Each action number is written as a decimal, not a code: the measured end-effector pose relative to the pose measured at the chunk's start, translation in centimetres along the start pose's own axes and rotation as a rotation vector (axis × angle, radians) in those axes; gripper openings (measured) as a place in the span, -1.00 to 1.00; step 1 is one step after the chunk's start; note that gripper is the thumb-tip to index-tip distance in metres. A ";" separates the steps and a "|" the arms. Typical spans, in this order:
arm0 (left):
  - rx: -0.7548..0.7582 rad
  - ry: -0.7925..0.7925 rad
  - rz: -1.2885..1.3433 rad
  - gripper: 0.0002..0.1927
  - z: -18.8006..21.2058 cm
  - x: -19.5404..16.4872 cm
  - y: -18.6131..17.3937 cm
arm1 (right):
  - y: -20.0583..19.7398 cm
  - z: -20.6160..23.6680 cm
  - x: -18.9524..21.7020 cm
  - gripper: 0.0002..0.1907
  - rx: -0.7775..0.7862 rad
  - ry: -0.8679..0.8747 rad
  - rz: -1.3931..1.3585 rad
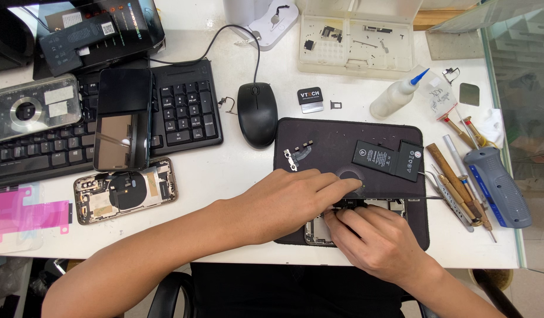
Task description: The person reassembles a disassembled smartphone on a workbench. They use tweezers and a screwdriver to connect internal ribbon cables and secure components, then place the battery and screen assembly back into the chassis.
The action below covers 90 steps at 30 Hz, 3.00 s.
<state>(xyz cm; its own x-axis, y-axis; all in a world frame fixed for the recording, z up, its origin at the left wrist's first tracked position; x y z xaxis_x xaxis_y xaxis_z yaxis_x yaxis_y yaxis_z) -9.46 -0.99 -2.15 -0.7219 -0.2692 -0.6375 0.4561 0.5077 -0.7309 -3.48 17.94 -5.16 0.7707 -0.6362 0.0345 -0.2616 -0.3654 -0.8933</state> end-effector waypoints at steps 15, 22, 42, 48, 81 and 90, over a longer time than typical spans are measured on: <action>0.011 -0.019 0.003 -0.38 0.0 0.3 0.0 | -0.5 -0.6 -0.2 -0.79 -0.046 0.067 -0.076; -0.013 0.021 -0.017 -0.37 0.0 0.1 0.0 | -0.5 -0.3 -0.2 -0.73 -0.049 0.055 -0.062; -0.034 0.052 -0.055 -0.38 0.1 -0.2 0.0 | -0.1 -0.1 -0.5 -0.87 0.093 -0.070 -0.047; -0.021 0.057 -0.059 -0.40 0.2 -0.3 0.0 | -0.5 -0.1 -0.4 -0.77 -0.028 0.044 -0.048; 0.050 0.066 -0.178 -0.38 0.3 -2.2 0.4 | -6.4 0.7 -11.9 -0.38 0.230 0.454 0.023; 0.046 0.071 -0.178 -0.37 0.4 -1.9 0.4 | -5.9 -0.2 -11.4 -0.24 0.349 0.614 -0.020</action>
<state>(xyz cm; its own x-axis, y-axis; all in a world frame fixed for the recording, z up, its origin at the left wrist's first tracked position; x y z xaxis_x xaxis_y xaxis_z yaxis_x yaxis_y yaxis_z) -7.68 -0.60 -1.31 -0.8274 -0.2921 -0.4797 0.3400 0.4193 -0.8418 -10.81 27.18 -0.17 0.2794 -0.9375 0.2076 0.0297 -0.2077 -0.9777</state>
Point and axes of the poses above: each hand's wrist, its own z-axis away from the middle knuckle, its own y-axis out of the palm, x = y × z, the point moved 2 cm from there along -z, towards the middle knuckle, and after that the axes turned 7 degrees about z, right-handed, at the moved point
